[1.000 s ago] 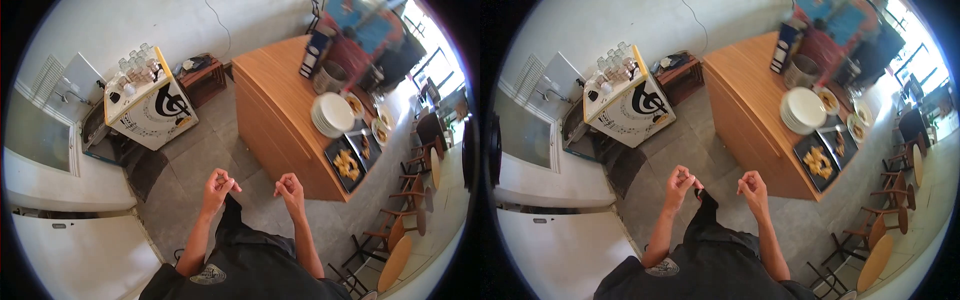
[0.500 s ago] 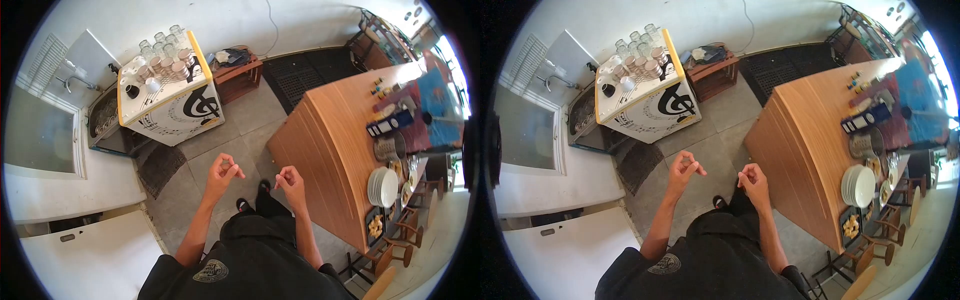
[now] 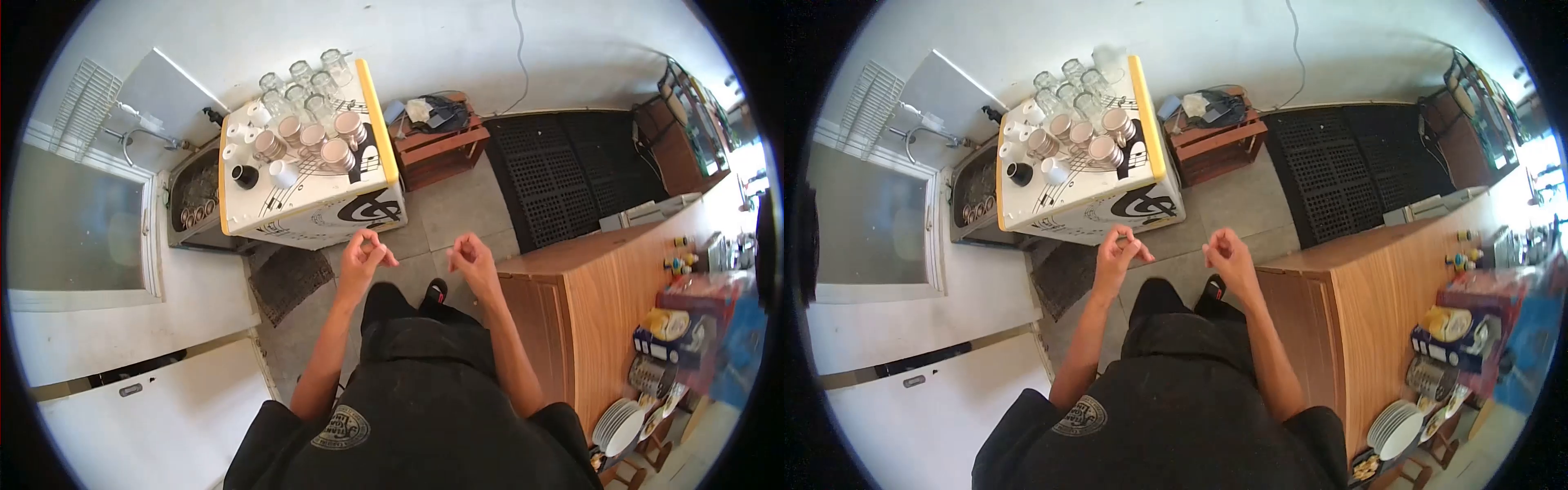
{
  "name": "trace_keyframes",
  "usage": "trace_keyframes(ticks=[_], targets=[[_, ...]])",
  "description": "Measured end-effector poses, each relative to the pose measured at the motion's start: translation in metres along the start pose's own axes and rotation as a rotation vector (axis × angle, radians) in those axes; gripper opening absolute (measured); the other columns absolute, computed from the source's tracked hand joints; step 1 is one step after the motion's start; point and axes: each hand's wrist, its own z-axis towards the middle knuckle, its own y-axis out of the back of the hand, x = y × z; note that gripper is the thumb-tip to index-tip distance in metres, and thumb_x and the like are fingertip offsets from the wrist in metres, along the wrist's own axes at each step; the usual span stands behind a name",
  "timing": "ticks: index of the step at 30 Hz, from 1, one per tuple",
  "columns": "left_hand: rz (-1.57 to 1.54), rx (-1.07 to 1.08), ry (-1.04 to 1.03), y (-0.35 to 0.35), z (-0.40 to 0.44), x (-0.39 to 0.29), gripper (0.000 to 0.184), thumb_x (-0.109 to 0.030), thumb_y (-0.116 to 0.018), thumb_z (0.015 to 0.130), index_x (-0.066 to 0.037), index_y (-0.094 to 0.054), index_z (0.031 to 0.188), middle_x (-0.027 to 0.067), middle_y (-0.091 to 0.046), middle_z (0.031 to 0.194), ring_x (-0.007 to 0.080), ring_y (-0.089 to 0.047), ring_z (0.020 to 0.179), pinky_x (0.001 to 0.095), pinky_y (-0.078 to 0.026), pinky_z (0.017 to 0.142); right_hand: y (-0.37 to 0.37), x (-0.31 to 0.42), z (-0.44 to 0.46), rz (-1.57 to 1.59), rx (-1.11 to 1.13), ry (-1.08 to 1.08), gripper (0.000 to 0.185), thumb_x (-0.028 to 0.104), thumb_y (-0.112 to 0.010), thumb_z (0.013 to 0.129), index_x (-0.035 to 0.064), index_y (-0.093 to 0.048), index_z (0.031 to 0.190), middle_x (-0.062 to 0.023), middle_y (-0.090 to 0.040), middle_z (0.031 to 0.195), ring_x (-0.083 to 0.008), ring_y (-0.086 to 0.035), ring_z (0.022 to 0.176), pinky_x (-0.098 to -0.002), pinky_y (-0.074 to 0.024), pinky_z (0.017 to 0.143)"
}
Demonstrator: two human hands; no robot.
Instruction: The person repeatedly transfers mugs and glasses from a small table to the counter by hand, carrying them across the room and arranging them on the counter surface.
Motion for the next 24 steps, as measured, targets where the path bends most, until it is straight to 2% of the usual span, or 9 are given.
trace_keyframes(ticks=[6,8,10,11,16,19,21,22,24], targets=[[0.112,-0.197,-0.024,0.062,0.085,0.001,0.014,-0.007,-0.058,0.099,-0.007,-0.045,0.097,0.0051,-0.066,0.080,0.0130,-0.066,0.075,0.0268,-0.053,0.073,-0.025,0.015,0.098,-0.103,0.069,-0.149,0.012,0.005,-0.064,0.095,0.0048,-0.052,0.094,0.0007,-0.056,0.076,-0.0072,-0.055,0.068,-0.0249,-0.0454,0.063],[0.177,-0.194,-0.044,0.089,0.106,0.010,0.015,-0.009,-0.063,0.096,-0.005,-0.051,0.103,0.0087,-0.066,0.092,0.0150,-0.065,0.085,0.0295,-0.052,0.077,-0.037,0.009,0.116,-0.138,0.072,-0.183,0.012,0.005,-0.064,0.095,0.0046,-0.052,0.093,0.0008,-0.055,0.076,-0.0071,-0.055,0.068,-0.0249,-0.0450,0.063],[0.706,-0.275,-0.273,0.110,0.138,0.005,0.027,-0.008,-0.069,0.088,-0.003,-0.055,0.111,0.0150,-0.063,0.109,0.0231,-0.063,0.101,0.0358,-0.051,0.084,-0.057,0.007,0.146,-0.183,0.072,-0.185,0.012,0.005,-0.064,0.095,0.0045,-0.051,0.092,0.0009,-0.055,0.075,-0.0069,-0.055,0.068,-0.0248,-0.0447,0.062],[0.787,-0.230,-0.279,0.126,0.150,0.012,0.045,-0.010,-0.073,0.081,-0.004,-0.055,0.122,0.0186,-0.055,0.126,0.0324,-0.055,0.117,0.0435,-0.046,0.095,-0.067,0.004,0.154,-0.196,0.059,-0.197,0.014,0.006,-0.064,0.094,0.0042,-0.051,0.092,0.0009,-0.055,0.075,-0.0071,-0.055,0.068,-0.0247,-0.0445,0.062],[1.071,-0.289,-0.266,0.150,0.186,0.014,0.069,-0.017,-0.077,0.079,-0.006,-0.047,0.140,0.0182,-0.046,0.139,0.0377,-0.047,0.128,0.0491,-0.039,0.104,-0.115,-0.013,0.212,-0.414,0.014,-0.178,0.018,0.008,-0.068,0.091,0.0030,-0.050,0.090,-0.0010,-0.053,0.072,-0.0101,-0.055,0.069,-0.0272,-0.0456,0.062],[1.060,-0.262,-0.319,0.154,0.196,0.014,0.083,-0.021,-0.082,0.077,-0.005,-0.041,0.147,0.0192,-0.045,0.139,0.0384,-0.047,0.127,0.0488,-0.039,0.104,-0.142,-0.005,0.248,-0.518,-0.067,-0.109,0.022,0.008,-0.071,0.088,0.0019,-0.050,0.093,-0.0060,-0.057,0.085,-0.0157,-0.058,0.078,-0.0308,-0.0494,0.067],[1.066,-0.249,-0.314,0.158,0.205,0.020,0.085,-0.022,-0.082,0.076,-0.004,-0.040,0.147,0.0192,-0.045,0.139,0.0385,-0.047,0.126,0.0487,-0.039,0.105,-0.155,-0.006,0.274,-0.599,-0.166,0.025,0.029,0.008,-0.073,0.084,0.0019,-0.052,0.104,-0.0141,-0.056,0.109,-0.0250,-0.058,0.096,-0.0358,-0.0520,0.079],[1.079,-0.240,-0.311,0.158,0.208,0.021,0.086,-0.022,-0.083,0.075,-0.004,-0.040,0.147,0.0192,-0.046,0.139,0.0387,-0.047,0.126,0.0486,-0.039,0.105,-0.158,-0.009,0.288,-0.607,-0.162,0.016,0.029,0.008,-0.073,0.084,0.0019,-0.052,0.104,-0.0141,-0.056,0.109,-0.0250,-0.058,0.096,-0.0358,-0.0520,0.079],[1.097,-0.234,-0.303,0.158,0.210,0.024,0.088,-0.024,-0.084,0.074,-0.003,-0.039,0.147,0.0188,-0.048,0.137,0.0377,-0.049,0.124,0.0481,-0.040,0.104,-0.164,-0.016,0.308,-0.722,-0.180,0.168,0.050,0.008,-0.075,0.082,0.0027,-0.051,0.124,-0.0205,-0.048,0.125,-0.0357,-0.054,0.113,-0.0421,-0.0498,0.093]])
